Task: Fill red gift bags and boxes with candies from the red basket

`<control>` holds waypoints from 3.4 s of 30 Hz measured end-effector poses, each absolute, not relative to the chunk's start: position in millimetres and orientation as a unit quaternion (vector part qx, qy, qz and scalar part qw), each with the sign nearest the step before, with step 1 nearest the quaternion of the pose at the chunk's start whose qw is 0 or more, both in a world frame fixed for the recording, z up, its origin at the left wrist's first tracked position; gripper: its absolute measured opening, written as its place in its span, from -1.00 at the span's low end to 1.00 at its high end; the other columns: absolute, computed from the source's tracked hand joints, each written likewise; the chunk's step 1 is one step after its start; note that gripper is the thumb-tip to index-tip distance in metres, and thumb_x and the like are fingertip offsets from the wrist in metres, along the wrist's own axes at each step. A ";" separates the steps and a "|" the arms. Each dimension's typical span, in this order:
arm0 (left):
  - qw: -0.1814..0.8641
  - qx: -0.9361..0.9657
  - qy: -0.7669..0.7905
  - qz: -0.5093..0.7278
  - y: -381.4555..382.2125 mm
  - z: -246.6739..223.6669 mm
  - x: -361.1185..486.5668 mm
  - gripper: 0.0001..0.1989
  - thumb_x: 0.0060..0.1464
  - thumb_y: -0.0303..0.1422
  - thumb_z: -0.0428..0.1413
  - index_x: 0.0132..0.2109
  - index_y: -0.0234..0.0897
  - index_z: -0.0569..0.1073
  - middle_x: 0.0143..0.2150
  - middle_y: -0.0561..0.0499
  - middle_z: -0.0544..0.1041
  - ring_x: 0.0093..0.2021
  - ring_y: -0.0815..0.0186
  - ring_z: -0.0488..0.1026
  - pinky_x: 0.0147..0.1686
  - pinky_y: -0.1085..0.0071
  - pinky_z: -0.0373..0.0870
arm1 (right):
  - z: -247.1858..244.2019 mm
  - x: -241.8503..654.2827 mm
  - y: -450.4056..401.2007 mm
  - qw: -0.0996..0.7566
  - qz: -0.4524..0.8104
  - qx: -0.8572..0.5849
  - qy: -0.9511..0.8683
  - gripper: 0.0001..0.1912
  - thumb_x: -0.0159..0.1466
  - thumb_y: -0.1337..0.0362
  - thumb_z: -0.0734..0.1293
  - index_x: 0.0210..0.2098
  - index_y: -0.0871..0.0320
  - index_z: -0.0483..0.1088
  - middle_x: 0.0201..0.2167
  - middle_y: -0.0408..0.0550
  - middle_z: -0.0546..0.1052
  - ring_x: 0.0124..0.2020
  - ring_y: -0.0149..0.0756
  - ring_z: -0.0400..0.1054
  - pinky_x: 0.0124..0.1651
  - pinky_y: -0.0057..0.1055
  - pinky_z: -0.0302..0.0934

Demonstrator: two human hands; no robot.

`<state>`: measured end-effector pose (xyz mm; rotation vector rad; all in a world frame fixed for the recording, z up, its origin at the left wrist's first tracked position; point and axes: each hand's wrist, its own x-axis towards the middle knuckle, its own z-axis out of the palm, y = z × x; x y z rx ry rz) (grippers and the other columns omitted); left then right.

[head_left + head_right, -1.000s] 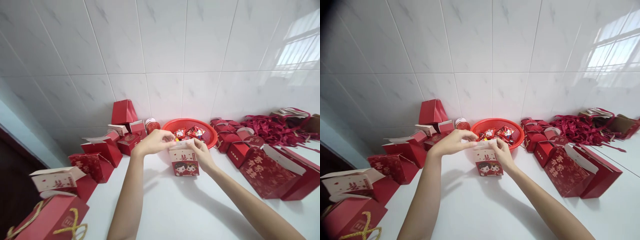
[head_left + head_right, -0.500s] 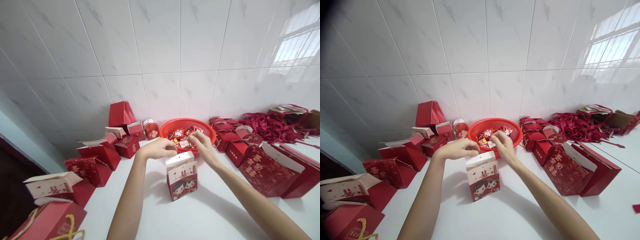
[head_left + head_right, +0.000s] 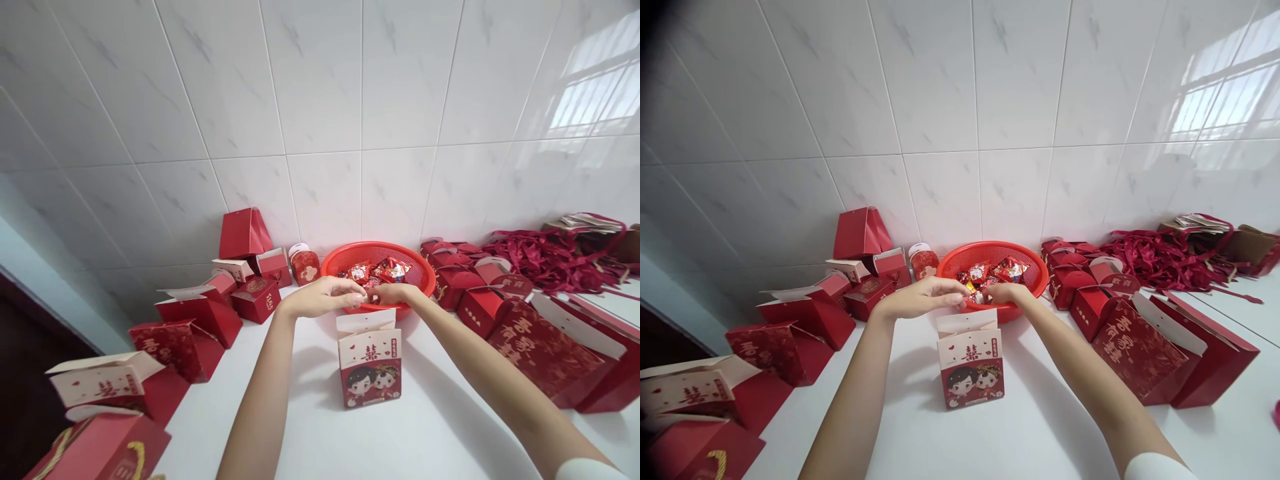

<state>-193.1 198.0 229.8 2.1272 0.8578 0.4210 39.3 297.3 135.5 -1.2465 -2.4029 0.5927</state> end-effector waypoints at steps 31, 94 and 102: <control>0.582 0.594 0.379 0.405 262.7 163.4 -141.9 -0.33 -0.12 -0.42 0.39 0.16 -0.33 0.40 -0.32 0.01 0.54 -0.29 0.26 0.55 -0.22 0.25 0.57 | 165.3 44.1 272.5 0.499 0.509 -0.353 -0.606 -0.65 -0.05 0.17 0.55 -0.35 0.13 0.41 -0.40 -0.14 0.56 -0.46 -0.33 0.46 -0.48 -0.47 0.34; 0.605 0.546 0.358 0.456 261.3 162.6 -137.4 -0.66 -0.06 -0.19 0.36 -0.33 -0.35 0.44 -0.30 0.01 0.57 -0.31 0.33 0.53 -0.13 0.30 0.49 | 147.4 74.4 306.0 0.049 0.399 -0.447 -0.799 -0.82 -0.22 0.33 0.49 -0.71 0.13 0.39 -0.73 -0.24 0.42 -0.69 -0.45 0.21 -0.60 -0.49 0.09; 0.609 0.521 0.360 0.477 261.6 164.6 -141.6 -0.73 0.02 -0.24 0.31 -0.29 -0.34 0.44 -0.25 -0.05 0.60 -0.25 0.28 0.56 -0.03 0.20 0.48 | 158.2 75.0 295.3 0.255 0.466 -0.407 -0.743 -0.64 -0.04 0.01 0.46 -0.49 0.17 0.39 -0.62 -0.26 0.38 -0.61 -0.49 0.21 -0.52 -0.50 0.15</control>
